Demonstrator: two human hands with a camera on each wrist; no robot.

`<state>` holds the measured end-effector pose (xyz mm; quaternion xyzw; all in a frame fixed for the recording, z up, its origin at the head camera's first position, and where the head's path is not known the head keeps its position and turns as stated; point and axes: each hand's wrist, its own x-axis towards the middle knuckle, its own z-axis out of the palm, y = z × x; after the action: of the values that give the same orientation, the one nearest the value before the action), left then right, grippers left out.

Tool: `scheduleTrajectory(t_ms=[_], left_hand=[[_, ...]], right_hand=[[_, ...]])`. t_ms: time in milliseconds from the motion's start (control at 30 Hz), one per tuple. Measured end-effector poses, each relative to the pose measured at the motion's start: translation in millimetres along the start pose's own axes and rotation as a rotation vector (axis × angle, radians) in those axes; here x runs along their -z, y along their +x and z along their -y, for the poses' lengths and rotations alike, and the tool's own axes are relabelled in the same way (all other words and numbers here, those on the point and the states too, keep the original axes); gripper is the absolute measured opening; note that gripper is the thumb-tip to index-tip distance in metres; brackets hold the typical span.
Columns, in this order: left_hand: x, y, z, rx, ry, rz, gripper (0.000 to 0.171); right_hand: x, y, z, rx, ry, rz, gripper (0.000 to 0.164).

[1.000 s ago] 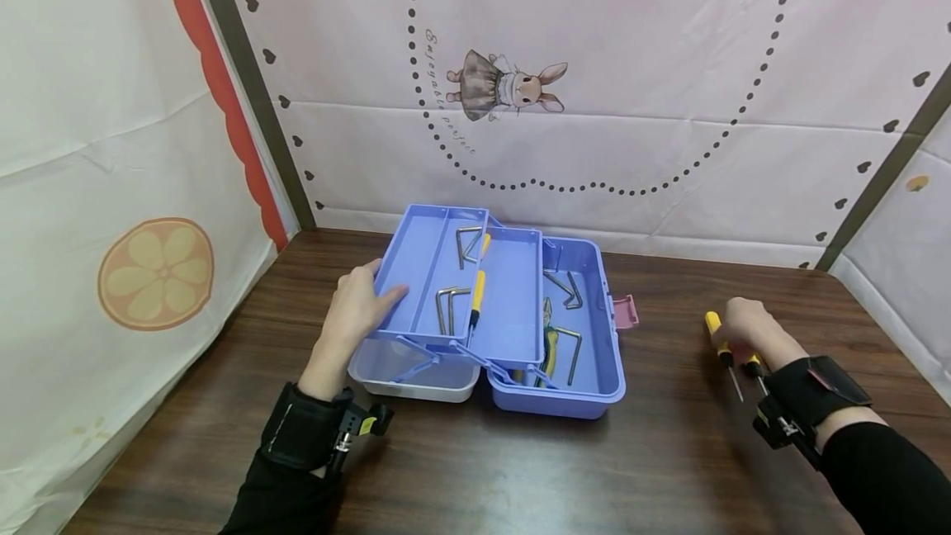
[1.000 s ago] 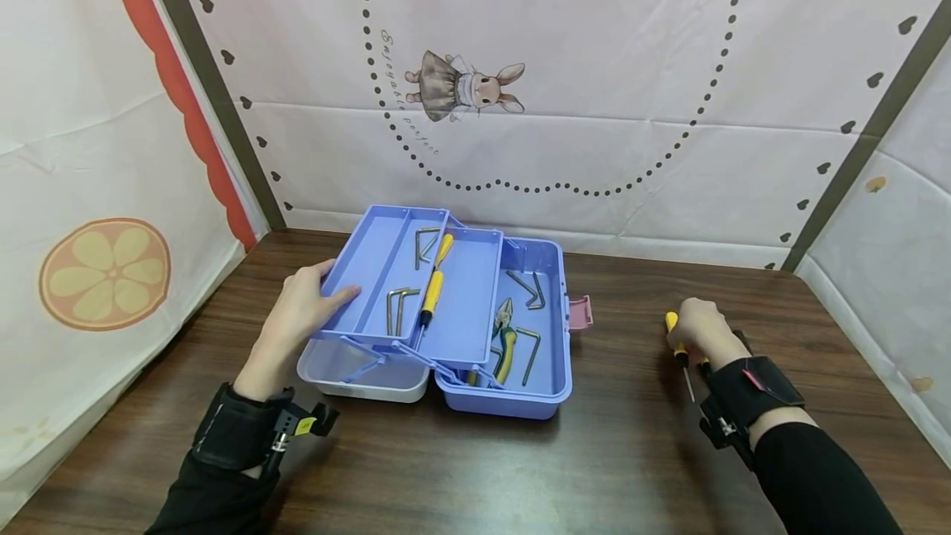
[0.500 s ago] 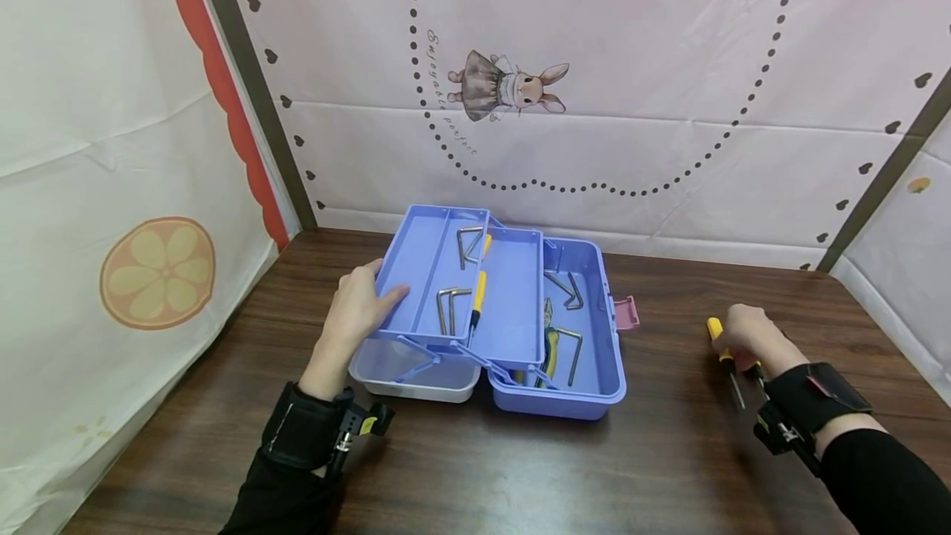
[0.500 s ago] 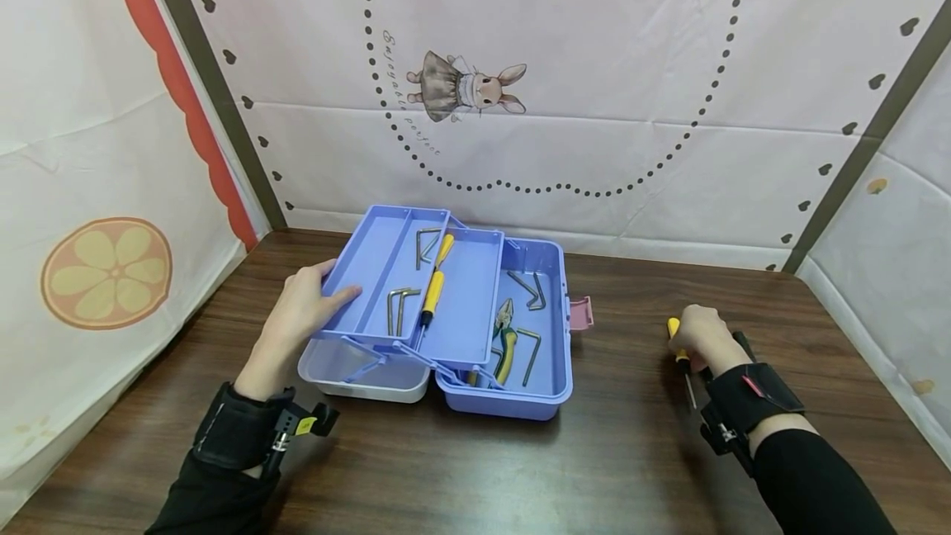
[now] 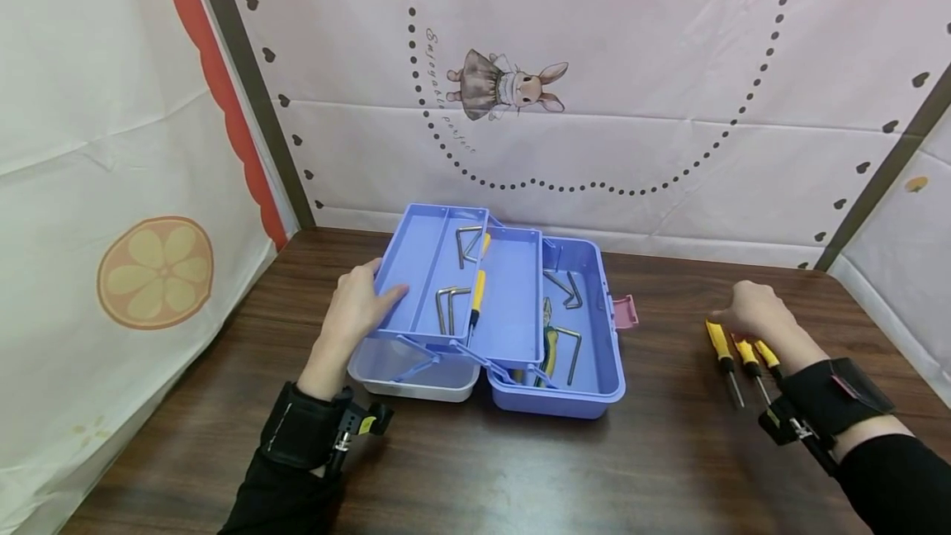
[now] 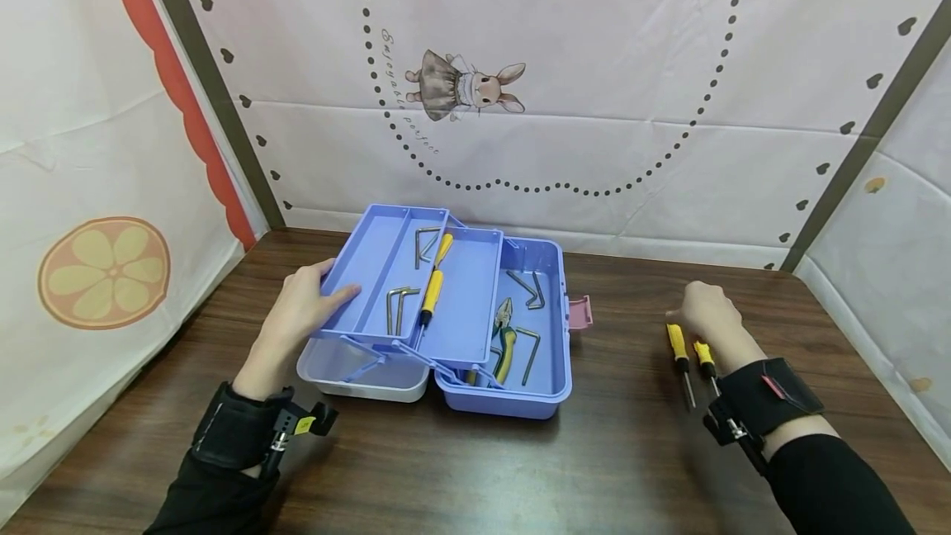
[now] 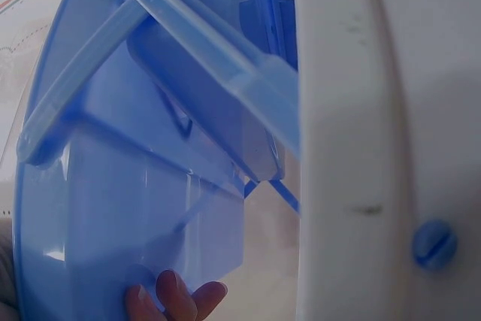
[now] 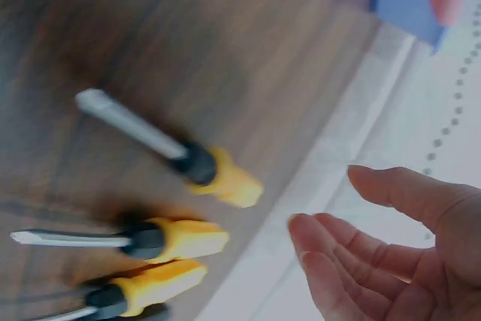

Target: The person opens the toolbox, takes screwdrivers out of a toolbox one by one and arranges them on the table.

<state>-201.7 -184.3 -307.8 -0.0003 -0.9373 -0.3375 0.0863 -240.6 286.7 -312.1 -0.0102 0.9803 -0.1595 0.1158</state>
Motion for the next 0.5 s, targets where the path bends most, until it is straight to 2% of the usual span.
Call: scheduleTrajectory(t_ms=[133,333,500], left_hand=[[-0.8,0.2,0.7,-0.005,-0.004,0.001,0.055],[-1.4,0.3,1.0,0.000,-0.009,0.007,0.056],[-0.2,0.6,0.7,-0.002,-0.010,0.008,0.055]], right_hand=[[4,-1,20,0.101,-0.009,-0.094,0.026],[4,0,57,0.281,-0.031,-0.221,0.024],[7,1,95,0.432,-0.011,-0.248,0.017]])
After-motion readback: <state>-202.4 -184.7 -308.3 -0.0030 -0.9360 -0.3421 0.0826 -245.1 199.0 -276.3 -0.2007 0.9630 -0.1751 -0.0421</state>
